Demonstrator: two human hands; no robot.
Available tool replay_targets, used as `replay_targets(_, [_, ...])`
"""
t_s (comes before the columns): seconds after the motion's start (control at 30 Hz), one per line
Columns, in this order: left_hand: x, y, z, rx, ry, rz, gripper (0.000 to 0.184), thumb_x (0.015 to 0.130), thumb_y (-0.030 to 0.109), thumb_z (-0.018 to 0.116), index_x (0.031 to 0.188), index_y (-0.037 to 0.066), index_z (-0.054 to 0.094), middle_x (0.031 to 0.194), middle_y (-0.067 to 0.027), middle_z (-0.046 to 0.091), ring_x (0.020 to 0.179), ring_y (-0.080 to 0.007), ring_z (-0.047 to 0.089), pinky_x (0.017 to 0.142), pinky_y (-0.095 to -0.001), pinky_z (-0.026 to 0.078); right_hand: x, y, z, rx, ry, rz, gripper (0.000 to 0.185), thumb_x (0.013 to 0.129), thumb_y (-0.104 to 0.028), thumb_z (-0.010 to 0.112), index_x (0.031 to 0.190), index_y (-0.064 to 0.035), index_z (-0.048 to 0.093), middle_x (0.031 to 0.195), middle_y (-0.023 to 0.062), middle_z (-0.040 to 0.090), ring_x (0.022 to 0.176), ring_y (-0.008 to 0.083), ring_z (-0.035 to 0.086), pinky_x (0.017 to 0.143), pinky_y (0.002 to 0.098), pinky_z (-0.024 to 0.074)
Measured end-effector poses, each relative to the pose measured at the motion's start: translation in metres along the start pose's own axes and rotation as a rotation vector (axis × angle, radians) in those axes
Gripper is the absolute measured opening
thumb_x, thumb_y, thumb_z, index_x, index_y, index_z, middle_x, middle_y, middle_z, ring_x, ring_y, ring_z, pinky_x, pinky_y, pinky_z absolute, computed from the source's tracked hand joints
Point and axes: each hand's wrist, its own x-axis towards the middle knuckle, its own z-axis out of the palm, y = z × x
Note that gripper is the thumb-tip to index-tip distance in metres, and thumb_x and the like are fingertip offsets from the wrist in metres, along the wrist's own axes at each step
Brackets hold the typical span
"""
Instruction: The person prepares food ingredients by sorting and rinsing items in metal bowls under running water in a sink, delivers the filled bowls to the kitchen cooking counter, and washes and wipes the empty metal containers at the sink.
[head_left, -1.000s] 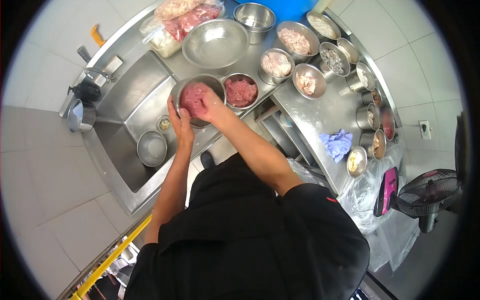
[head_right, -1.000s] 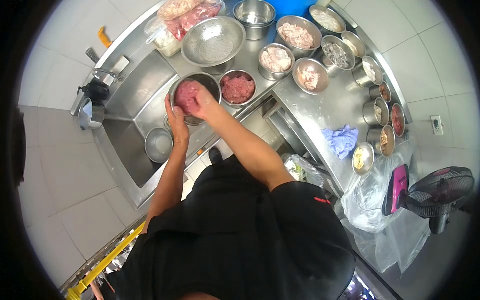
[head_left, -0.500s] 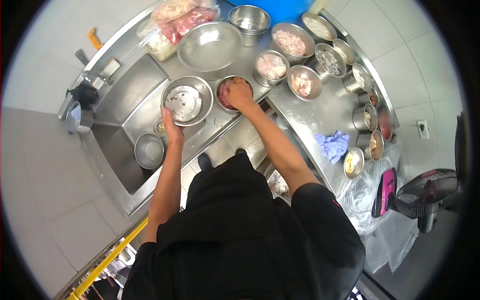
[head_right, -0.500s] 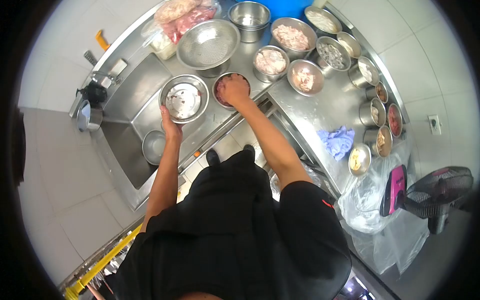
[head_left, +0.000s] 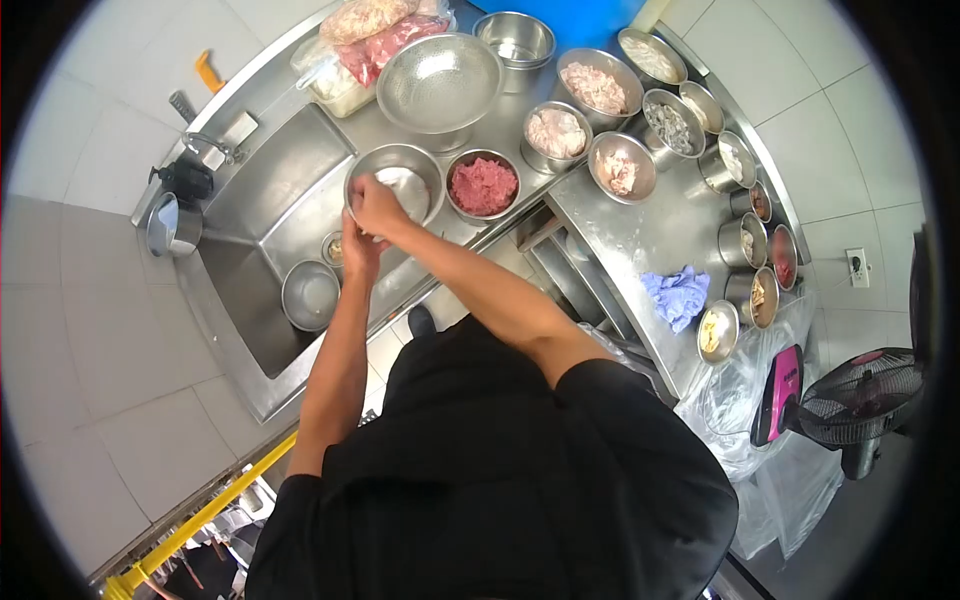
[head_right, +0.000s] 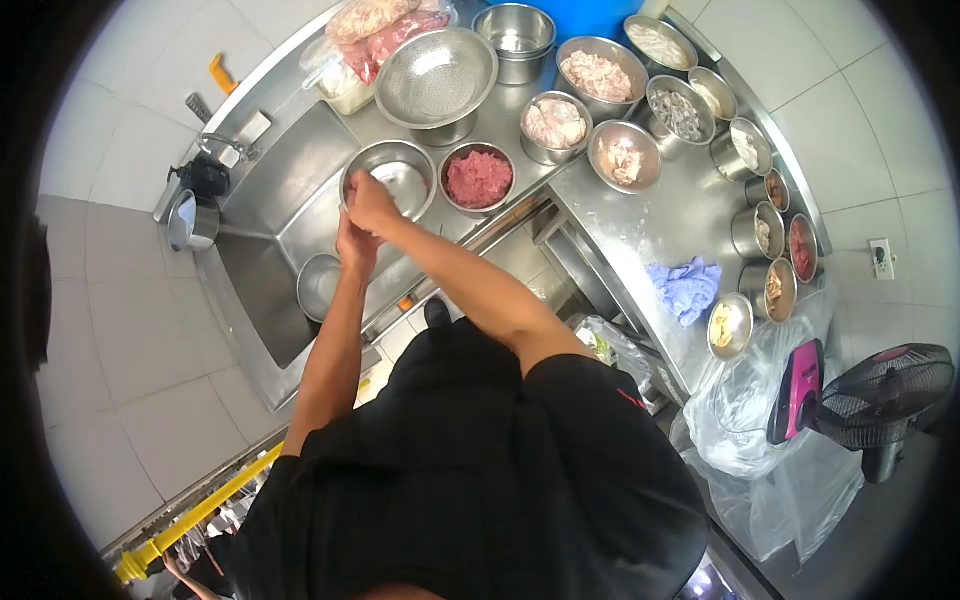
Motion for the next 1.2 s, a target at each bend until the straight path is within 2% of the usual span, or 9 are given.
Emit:
replay_targets(0.13, [0.021,0.004,-0.014,-0.398,-0.170,0.120,0.059,0.094,0.051,0.033,0.138,0.010,0.033,0.128,-0.0103,0.047,0.118,-0.0265,0.045,0.102,-0.0368,0.033,-0.013,0.007,0.005,-0.223,-0.133,-0.116,0.016,0.077,-0.009,0.051,0.086,0.0002,0.061,0.088,0.0239,0.062,0.087,0.0378,0.059,0.077,0.0449,0.0464])
replay_targets(0.33, [-0.008,0.030,-0.017,-0.066,-0.291,0.073,0.081,0.088,0.050,0.048,0.146,0.022,-0.002,0.149,-0.0118,0.015,0.134,-0.0279,0.023,0.108,-0.0394,0.023,-0.016,-0.014,-0.004,-0.453,-0.331,-0.211,0.017,0.074,-0.013,0.057,0.083,-0.0004,0.064,0.084,0.0243,0.062,0.084,0.0386,0.061,0.077,0.0436,0.0482])
replay_targets(0.47, [-0.004,0.008,-0.024,0.129,-0.164,0.041,0.084,0.080,0.034,0.064,0.145,0.017,0.013,0.141,-0.0127,0.031,0.129,-0.0260,0.033,0.104,-0.0388,0.031,-0.012,-0.006,-0.009,-0.120,-0.334,-0.212,0.027,0.069,-0.018,0.061,0.087,0.0016,0.064,0.086,0.0237,0.063,0.087,0.0380,0.061,0.077,0.0412,0.0482])
replay_targets(0.53, [0.004,0.006,-0.034,0.059,-0.046,0.037,0.062,0.084,0.036,0.058,0.131,0.003,0.036,0.127,-0.0096,0.047,0.117,-0.0238,0.046,0.097,-0.0390,0.039,-0.005,-0.010,-0.017,-0.531,-0.515,-0.109,0.025,0.069,-0.014,0.061,0.087,0.0017,0.065,0.087,0.0239,0.063,0.087,0.0382,0.061,0.076,0.0421,0.0482])
replay_targets(0.63, [-0.014,0.033,-0.006,-0.023,-0.055,0.090,0.065,0.085,0.042,0.057,0.130,0.000,0.038,0.128,-0.0108,0.047,0.117,-0.0237,0.046,0.100,-0.0387,0.036,-0.001,-0.034,-0.032,-0.414,0.090,-0.285,0.022,0.071,-0.012,0.060,0.088,0.0015,0.065,0.087,0.0254,0.062,0.086,0.0382,0.061,0.076,0.0437,0.0484])
replay_targets(0.87, [-0.018,0.066,0.003,0.519,-0.128,0.471,0.078,0.085,0.057,0.048,0.139,0.004,0.030,0.138,-0.0132,0.037,0.128,-0.0235,0.033,0.106,-0.0372,0.024,-0.003,-0.026,-0.058,-0.931,-0.774,-0.533,0.015,0.069,-0.010,0.058,0.079,-0.0002,0.064,0.077,0.0159,0.064,0.077,0.0338,0.061,0.073,0.0438,0.0488])
replay_targets(1.0, [-0.018,0.066,0.008,0.788,-0.053,0.695,0.067,0.081,0.040,0.061,0.136,0.008,0.038,0.139,-0.0157,0.037,0.125,-0.0273,0.037,0.104,-0.0378,0.027,0.016,-0.015,-0.062,-0.780,0.086,-1.012,0.011,0.068,-0.011,0.058,0.075,-0.0054,0.064,0.082,0.0134,0.064,0.081,0.0270,0.061,0.074,0.0395,0.0487])
replay_targets(1.07, [-0.023,0.069,0.026,0.846,0.022,0.784,0.065,0.078,0.037,0.065,0.133,0.010,0.043,0.137,-0.0165,0.040,0.123,-0.0308,0.040,0.104,-0.0423,0.027,0.019,0.015,-0.052,-0.897,0.117,-0.935,0.021,0.076,-0.014,0.052,0.091,-0.0041,0.063,0.090,0.0156,0.064,0.091,0.0303,0.059,0.088,0.0406,0.0412])
replay_targets(1.2, [-0.040,0.049,0.031,0.852,0.265,0.902,0.069,0.075,0.042,0.067,0.131,0.008,0.045,0.106,-0.0180,0.049,0.100,-0.0311,0.046,0.088,-0.0420,0.038,-0.008,-0.013,-0.040,-0.821,-0.625,-0.446,0.034,0.082,-0.022,0.056,0.105,0.0038,0.057,0.103,0.0162,0.060,0.102,0.0238,0.056,0.091,0.0339,0.0415])
